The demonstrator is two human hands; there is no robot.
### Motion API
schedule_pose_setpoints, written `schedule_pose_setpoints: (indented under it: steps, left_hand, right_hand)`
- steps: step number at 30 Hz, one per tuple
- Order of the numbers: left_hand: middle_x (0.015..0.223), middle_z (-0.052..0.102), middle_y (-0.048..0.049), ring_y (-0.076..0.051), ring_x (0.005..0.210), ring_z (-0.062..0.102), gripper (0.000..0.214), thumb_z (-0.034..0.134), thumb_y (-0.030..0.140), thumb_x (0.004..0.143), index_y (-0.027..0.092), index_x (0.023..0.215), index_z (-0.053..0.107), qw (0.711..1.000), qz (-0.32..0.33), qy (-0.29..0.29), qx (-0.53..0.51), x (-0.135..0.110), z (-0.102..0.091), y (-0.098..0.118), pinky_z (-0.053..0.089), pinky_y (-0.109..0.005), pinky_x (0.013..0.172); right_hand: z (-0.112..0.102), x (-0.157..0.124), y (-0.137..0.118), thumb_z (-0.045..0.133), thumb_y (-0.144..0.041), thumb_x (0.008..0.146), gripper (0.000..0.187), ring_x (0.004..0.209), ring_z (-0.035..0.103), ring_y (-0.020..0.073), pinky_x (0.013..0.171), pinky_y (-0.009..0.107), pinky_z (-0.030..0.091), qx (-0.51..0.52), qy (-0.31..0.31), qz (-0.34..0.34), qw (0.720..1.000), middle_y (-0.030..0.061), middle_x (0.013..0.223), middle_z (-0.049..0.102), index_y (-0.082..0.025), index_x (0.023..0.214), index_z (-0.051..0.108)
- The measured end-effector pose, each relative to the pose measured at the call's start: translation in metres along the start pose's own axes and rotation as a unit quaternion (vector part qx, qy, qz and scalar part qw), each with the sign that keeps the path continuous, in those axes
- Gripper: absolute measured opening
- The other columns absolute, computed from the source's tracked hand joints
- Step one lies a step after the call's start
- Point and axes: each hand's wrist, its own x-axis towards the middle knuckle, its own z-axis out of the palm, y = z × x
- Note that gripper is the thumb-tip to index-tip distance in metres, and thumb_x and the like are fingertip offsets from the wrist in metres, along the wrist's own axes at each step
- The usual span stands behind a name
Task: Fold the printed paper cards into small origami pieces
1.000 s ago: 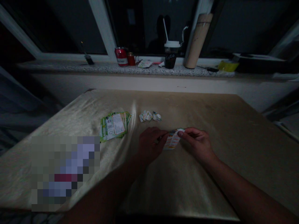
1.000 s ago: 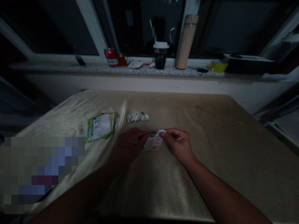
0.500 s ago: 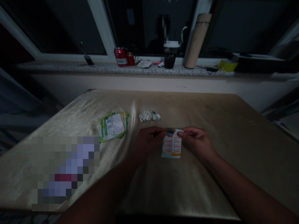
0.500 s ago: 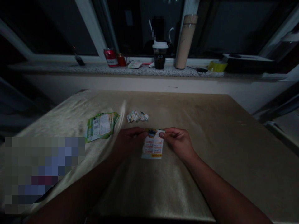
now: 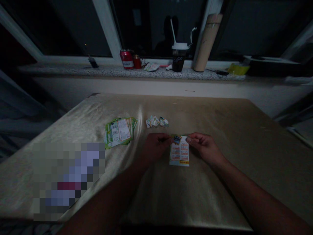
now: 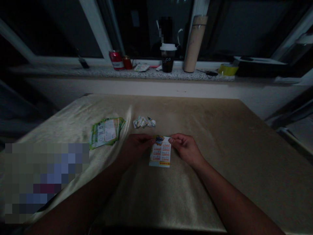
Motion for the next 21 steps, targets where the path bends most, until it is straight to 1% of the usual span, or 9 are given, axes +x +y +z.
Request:
schedule_pose_setpoints:
  steps: [2, 5, 7, 9, 12, 14, 18, 21]
  left_hand:
    - [0.077, 0.079, -0.0048, -0.020, 0.069, 0.072, 0.020, 0.067, 0.033, 0.083, 0.018, 0.083, 0.080, 0.999, -0.006, -0.003, 0.049, 0.001, -0.001, -0.001, 0.054, -0.029, 0.064]
    - [0.073, 0.078, -0.0042, -0.020, 0.067, 0.070, 0.016, 0.065, 0.026, 0.082, 0.019, 0.077, 0.079, 0.991, -0.011, -0.003, 0.130, 0.003, -0.002, -0.003, 0.050, -0.028, 0.062]
    - [0.071, 0.077, -0.0048, -0.020, 0.066, 0.069, 0.015, 0.065, 0.024, 0.081, 0.019, 0.074, 0.078, 0.983, -0.009, 0.000, 0.183, 0.004, -0.001, -0.004, 0.048, -0.029, 0.063]
    - [0.071, 0.076, -0.0063, -0.021, 0.065, 0.067, 0.015, 0.065, 0.023, 0.081, 0.019, 0.072, 0.076, 0.973, -0.002, 0.000, 0.232, 0.004, 0.001, -0.004, 0.047, -0.031, 0.064]
    - [0.070, 0.075, -0.0075, -0.021, 0.063, 0.066, 0.017, 0.063, 0.023, 0.082, 0.018, 0.071, 0.075, 0.955, 0.015, -0.008, 0.297, 0.004, 0.004, -0.004, 0.046, -0.033, 0.068]
    - [0.072, 0.074, -0.0081, -0.022, 0.066, 0.066, 0.018, 0.060, 0.022, 0.084, 0.019, 0.073, 0.074, 0.941, 0.030, -0.014, 0.336, 0.003, 0.006, -0.002, 0.046, -0.034, 0.072]
    - [0.077, 0.075, -0.0107, -0.026, 0.075, 0.069, 0.018, 0.058, 0.022, 0.086, 0.018, 0.079, 0.074, 0.917, 0.054, -0.025, 0.395, 0.000, 0.007, 0.002, 0.044, -0.038, 0.081]
    - [0.079, 0.075, -0.0110, -0.027, 0.078, 0.069, 0.018, 0.057, 0.024, 0.088, 0.018, 0.082, 0.074, 0.903, 0.060, -0.033, 0.424, -0.001, 0.008, 0.004, 0.043, -0.040, 0.085]
  right_hand:
    - [-0.003, 0.002, 0.004, 0.071, -0.046, 0.086, 0.028, 0.064, 0.071, 0.0208, 0.061, 0.033, 0.056, -0.061, 0.005, -0.022, 0.998, 0.0053, 0.074, 0.079, -0.019, 0.091, 0.078]
    - [-0.007, 0.004, 0.007, 0.072, -0.038, 0.086, 0.021, 0.075, 0.072, 0.0235, 0.074, 0.038, 0.056, -0.151, 0.025, -0.070, 0.986, 0.0062, 0.083, 0.079, -0.021, 0.097, 0.078]
    - [-0.007, 0.006, 0.007, 0.071, -0.033, 0.086, 0.014, 0.085, 0.071, 0.0256, 0.085, 0.043, 0.054, -0.197, 0.020, -0.106, 0.974, 0.0074, 0.090, 0.079, -0.023, 0.092, 0.079]
    - [-0.006, 0.008, 0.007, 0.070, -0.029, 0.087, 0.010, 0.094, 0.069, 0.0269, 0.092, 0.045, 0.051, -0.233, 0.004, -0.136, 0.963, 0.0079, 0.095, 0.078, -0.024, 0.086, 0.079]
    - [-0.003, 0.011, 0.011, 0.071, -0.025, 0.087, 0.009, 0.099, 0.068, 0.0277, 0.094, 0.046, 0.050, -0.276, -0.011, -0.160, 0.948, 0.0087, 0.100, 0.077, -0.025, 0.085, 0.080]
    - [0.000, 0.013, 0.014, 0.072, -0.024, 0.087, 0.008, 0.100, 0.068, 0.0281, 0.094, 0.047, 0.050, -0.303, -0.015, -0.166, 0.938, 0.0092, 0.103, 0.076, -0.025, 0.084, 0.080]
    - [0.004, 0.014, 0.018, 0.074, -0.024, 0.087, 0.007, 0.101, 0.067, 0.0274, 0.094, 0.046, 0.049, -0.349, -0.022, -0.170, 0.921, 0.0078, 0.104, 0.076, -0.026, 0.085, 0.080]
    - [0.005, 0.013, 0.017, 0.073, -0.025, 0.089, 0.008, 0.101, 0.067, 0.0271, 0.093, 0.045, 0.049, -0.377, -0.026, -0.164, 0.911, 0.0073, 0.104, 0.076, -0.026, 0.086, 0.080]
